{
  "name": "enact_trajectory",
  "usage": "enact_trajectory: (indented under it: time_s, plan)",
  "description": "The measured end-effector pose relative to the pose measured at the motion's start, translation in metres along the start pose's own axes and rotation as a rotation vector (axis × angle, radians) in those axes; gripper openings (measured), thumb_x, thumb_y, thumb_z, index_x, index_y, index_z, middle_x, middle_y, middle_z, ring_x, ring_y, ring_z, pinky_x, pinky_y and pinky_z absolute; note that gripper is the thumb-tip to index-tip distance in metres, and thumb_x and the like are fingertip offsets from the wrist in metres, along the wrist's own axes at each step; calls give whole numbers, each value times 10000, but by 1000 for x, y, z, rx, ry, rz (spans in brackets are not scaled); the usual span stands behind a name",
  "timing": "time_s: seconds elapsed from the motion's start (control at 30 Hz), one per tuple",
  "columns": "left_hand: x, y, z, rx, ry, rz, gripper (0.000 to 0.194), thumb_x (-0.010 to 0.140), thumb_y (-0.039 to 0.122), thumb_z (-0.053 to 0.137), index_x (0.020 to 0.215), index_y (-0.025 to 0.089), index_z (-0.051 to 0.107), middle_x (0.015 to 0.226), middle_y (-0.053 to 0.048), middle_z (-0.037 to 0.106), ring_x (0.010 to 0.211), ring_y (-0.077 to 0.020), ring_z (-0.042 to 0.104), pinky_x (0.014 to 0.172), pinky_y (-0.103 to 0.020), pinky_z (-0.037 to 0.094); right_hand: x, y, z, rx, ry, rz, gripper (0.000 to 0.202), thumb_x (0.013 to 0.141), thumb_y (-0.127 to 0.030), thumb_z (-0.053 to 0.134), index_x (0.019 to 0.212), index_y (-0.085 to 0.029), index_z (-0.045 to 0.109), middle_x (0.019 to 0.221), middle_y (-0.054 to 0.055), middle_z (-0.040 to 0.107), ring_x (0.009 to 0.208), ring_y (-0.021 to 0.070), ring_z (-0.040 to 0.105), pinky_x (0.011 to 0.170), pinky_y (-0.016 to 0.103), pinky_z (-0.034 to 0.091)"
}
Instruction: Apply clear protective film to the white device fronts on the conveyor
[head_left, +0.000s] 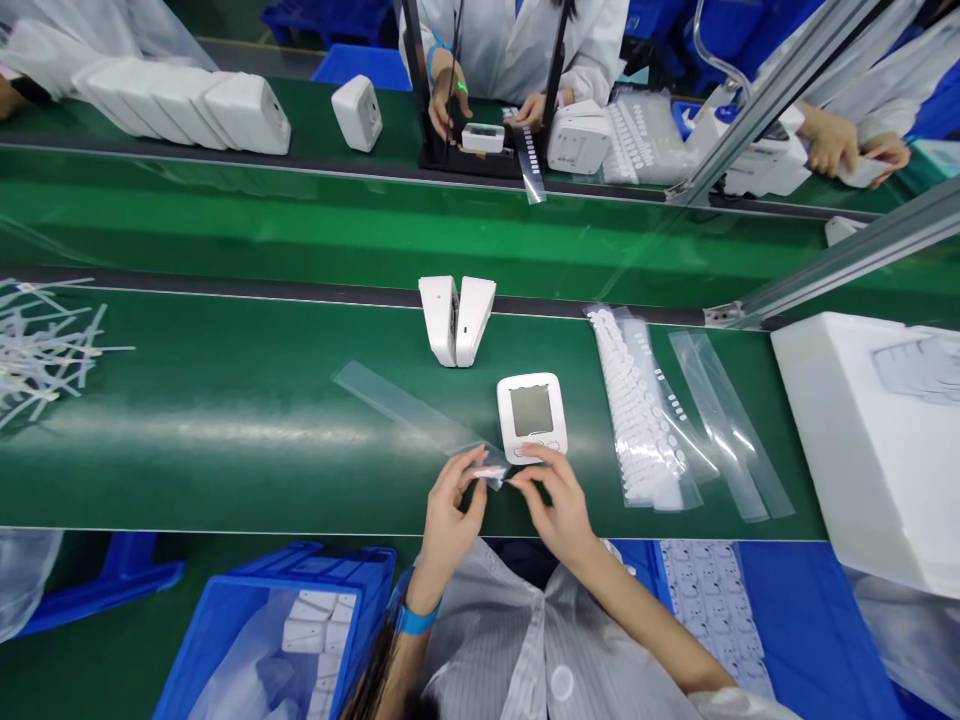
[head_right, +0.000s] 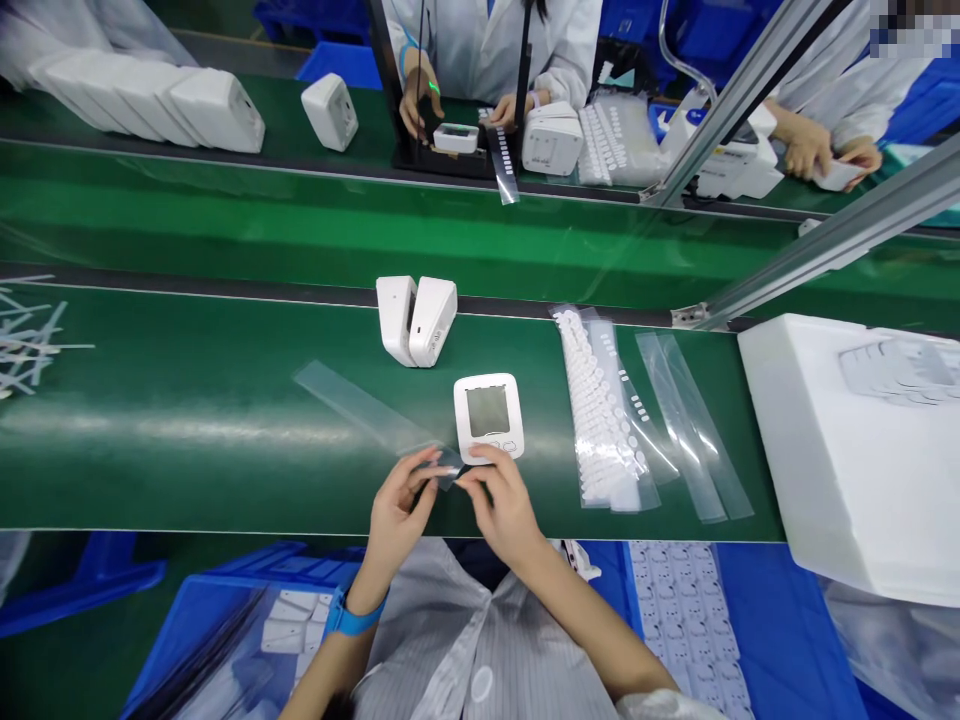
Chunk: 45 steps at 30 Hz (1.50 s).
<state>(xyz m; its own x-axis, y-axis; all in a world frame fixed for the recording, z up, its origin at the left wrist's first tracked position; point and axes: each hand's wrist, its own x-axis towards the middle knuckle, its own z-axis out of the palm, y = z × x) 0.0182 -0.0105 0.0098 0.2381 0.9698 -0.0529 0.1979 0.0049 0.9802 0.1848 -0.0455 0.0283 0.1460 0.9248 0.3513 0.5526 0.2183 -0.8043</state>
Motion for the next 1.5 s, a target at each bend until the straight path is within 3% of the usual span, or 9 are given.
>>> enact_trajectory:
  time_s: [0.1,0.2,0.33,0.47,0.6,1.5]
  plan:
    - [6,2,-2,207,63,51,336,916,131,450,1210,183,603,1173,-116,667,1144,-237,631,1023,-441,488,8,12,-21,-78,81,224,89,924,-220,592,855,-220,648,1201,111,599,1175,259,594,1007,472,506]
    - [11,8,5,321,30,83,380,936,130,381,1265,166,568,1221,-134,627,1159,-252,584,1019,-467,465,14,29,-35,-33,74,413,138,902,-316,624,821,-213,666,1231,118,568,1209,281,571,1020,502,497]
    - [18,16,30,577,60,118,426,966,314,456,1338,109,486,1256,-190,579,1207,-329,507,1023,-538,415,14,39,-38,122,50,530,190,883,-380,632,820,-207,680,1235,118,547,1174,266,600,922,433,579]
    - [25,18,56,655,95,74,713,914,432,558,1466,63,298,1380,-253,453,1296,-393,421,1033,-579,374,14,34,-34,151,75,550,206,881,-397,635,804,-211,678,1214,107,547,1174,256,597,937,415,577]
    - [28,17,70,641,111,68,768,906,410,560,1505,83,208,1406,-246,409,1317,-390,399,1053,-572,345,14,29,-32,171,87,558,214,889,-400,627,800,-211,673,1199,105,544,1162,249,599,921,400,587]
    - [32,19,78,663,159,46,802,887,469,588,1490,72,241,1391,-253,416,1308,-391,407,1052,-559,332,13,27,-31,165,109,512,194,902,-380,622,817,-213,673,1178,110,556,1143,256,602,895,422,602]
